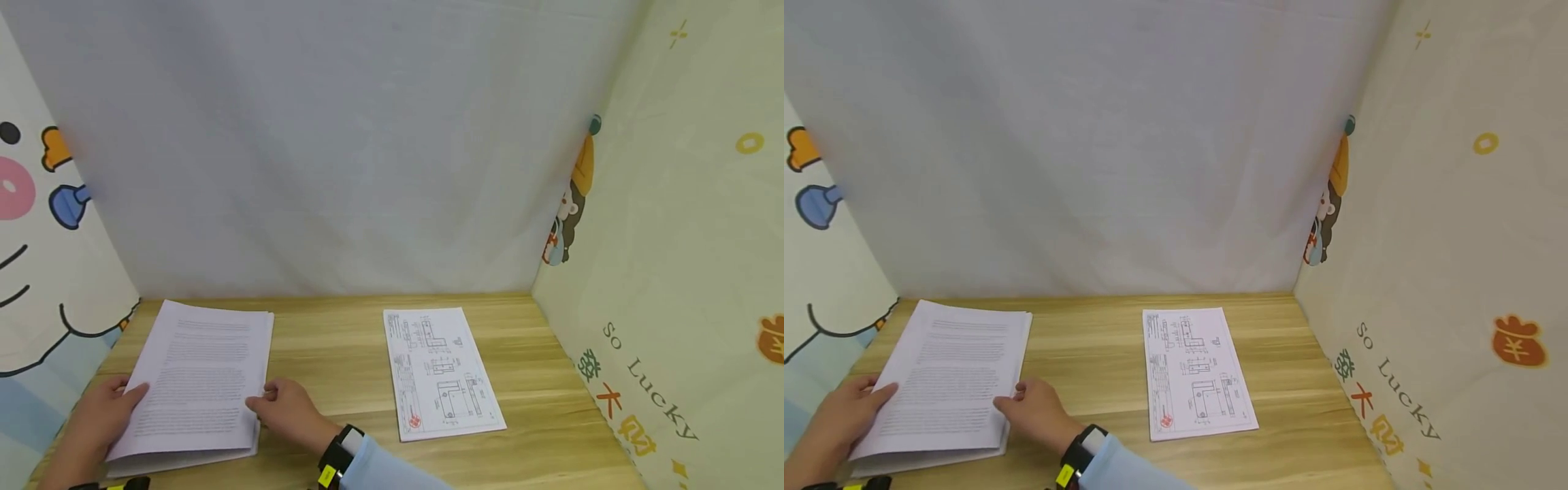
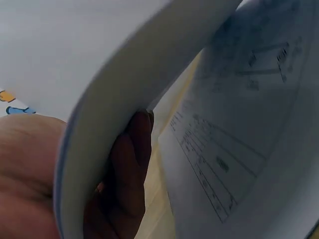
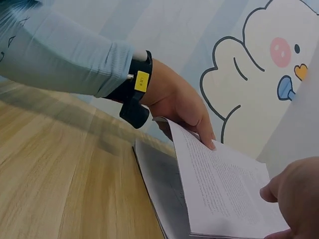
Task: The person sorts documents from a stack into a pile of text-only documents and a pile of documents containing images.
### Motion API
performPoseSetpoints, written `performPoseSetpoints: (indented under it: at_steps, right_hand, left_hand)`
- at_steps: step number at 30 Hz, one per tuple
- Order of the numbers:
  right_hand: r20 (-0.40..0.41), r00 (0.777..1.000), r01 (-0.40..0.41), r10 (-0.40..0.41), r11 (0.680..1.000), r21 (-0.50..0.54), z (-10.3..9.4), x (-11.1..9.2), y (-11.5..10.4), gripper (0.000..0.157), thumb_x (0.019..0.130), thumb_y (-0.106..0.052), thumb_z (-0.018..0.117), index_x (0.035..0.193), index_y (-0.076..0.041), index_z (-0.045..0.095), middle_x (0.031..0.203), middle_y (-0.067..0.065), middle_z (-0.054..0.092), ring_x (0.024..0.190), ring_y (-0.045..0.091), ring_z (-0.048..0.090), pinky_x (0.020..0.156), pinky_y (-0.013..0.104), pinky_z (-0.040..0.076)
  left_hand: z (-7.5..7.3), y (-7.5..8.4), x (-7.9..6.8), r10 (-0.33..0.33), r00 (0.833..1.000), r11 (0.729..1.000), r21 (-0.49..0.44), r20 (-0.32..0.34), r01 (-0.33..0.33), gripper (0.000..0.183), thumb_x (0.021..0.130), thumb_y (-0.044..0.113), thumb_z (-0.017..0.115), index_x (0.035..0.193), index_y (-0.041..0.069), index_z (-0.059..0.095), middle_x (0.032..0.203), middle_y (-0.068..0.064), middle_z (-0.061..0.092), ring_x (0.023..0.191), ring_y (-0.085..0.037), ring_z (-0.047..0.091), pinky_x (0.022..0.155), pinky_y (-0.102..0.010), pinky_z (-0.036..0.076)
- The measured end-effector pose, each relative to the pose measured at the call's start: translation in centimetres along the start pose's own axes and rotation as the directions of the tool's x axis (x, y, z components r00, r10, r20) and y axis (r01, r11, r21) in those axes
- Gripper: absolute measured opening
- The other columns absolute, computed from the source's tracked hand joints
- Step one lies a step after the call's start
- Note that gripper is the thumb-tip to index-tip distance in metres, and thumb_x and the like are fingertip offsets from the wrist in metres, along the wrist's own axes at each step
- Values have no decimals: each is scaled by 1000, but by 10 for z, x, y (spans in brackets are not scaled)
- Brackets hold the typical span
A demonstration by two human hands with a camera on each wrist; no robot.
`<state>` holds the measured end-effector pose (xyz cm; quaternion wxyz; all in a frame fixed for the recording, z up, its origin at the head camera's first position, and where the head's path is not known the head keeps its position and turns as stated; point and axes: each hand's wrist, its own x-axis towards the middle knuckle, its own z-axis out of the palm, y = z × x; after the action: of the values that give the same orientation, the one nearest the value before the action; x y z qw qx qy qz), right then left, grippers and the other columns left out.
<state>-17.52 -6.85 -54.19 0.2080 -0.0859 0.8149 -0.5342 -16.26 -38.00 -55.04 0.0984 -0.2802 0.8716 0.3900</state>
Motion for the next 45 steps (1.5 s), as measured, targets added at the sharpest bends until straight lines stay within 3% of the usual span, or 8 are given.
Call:
performPoseSetpoints:
  at_steps: [6, 10, 17, 20, 24, 27, 35, 45]
  right_hand:
    - [-20, 996, -72, 85, 931, 358, 4, 6, -1, 22, 98, -23, 70, 102, -1, 70, 86, 6, 71, 76, 20, 70, 73, 43, 61]
    - [-103, 987, -65, 125, 887, 458, 6, 13, 0, 13, 97, -16, 71, 90, -5, 71, 81, 7, 71, 69, 20, 67, 66, 41, 61]
    - [-146, 988, 5, 60, 912, 410, -11, 14, 2, 9, 97, -14, 71, 92, -7, 74, 80, 5, 73, 66, 20, 69, 64, 41, 61]
    - [-155, 988, 49, 10, 925, 377, -21, 14, 7, 9, 97, -13, 71, 94, -5, 75, 79, 5, 74, 66, 19, 70, 64, 42, 61]
    - [-179, 983, 98, -46, 950, 297, -33, 13, 15, 12, 97, -15, 70, 96, -5, 76, 78, 2, 75, 64, 15, 69, 64, 39, 61]
    - [-198, 978, 120, -69, 959, 257, -45, 11, 23, 13, 98, -18, 70, 99, -6, 77, 79, 1, 75, 65, 13, 69, 65, 38, 61]
    - [-269, 962, 100, -49, 979, 179, -79, 2, 45, 15, 98, -21, 71, 103, -9, 78, 75, -2, 66, 56, 10, 53, 46, 22, 40]
    - [-330, 943, 70, -25, 990, 123, -117, -9, 63, 22, 98, -26, 72, 108, -8, 77, 80, 1, 68, 55, 11, 55, 45, 22, 41]
  left_hand:
    - [1, 6, -3, -8, 1000, 996, -88, 30, 10, 78, 110, 38, 50, 158, -16, 21, 144, -39, 44, 99, -35, 57, 75, -42, 47]
    - [5, 11, -4, 5, 999, 990, -144, 47, 1, 77, 110, 37, 51, 158, -15, 21, 140, -35, 50, 95, -30, 59, 73, -39, 46]
    - [4, 23, -7, 69, 991, 972, -233, 113, -41, 84, 109, 44, 51, 161, -12, 17, 137, -29, 56, 91, -24, 63, 73, -37, 50]
    - [8, 28, -10, 122, 985, 968, -235, 122, -91, 80, 112, 46, 39, 161, -13, 14, 150, -32, 45, 110, -32, 58, 88, -46, 52]
    - [19, 37, -15, 129, 985, 963, -252, 118, -96, 77, 114, 46, 28, 162, -11, 10, 163, -35, 22, 139, -45, 35, 111, -64, 33]
    - [29, 46, -18, 108, 988, 960, -271, 111, -74, 77, 113, 47, 31, 163, -8, 14, 164, -34, 21, 140, -47, 31, 114, -65, 28]
    - [61, 66, -22, 154, 979, 952, -284, 134, -111, 76, 110, 48, 42, 161, -7, 29, 159, -31, 35, 127, -39, 45, 107, -55, 41]
    - [95, 83, -32, 266, 961, 943, -232, 83, -240, 63, 105, 42, 58, 147, -5, 54, 139, -25, 59, 105, -28, 60, 78, -29, 55]
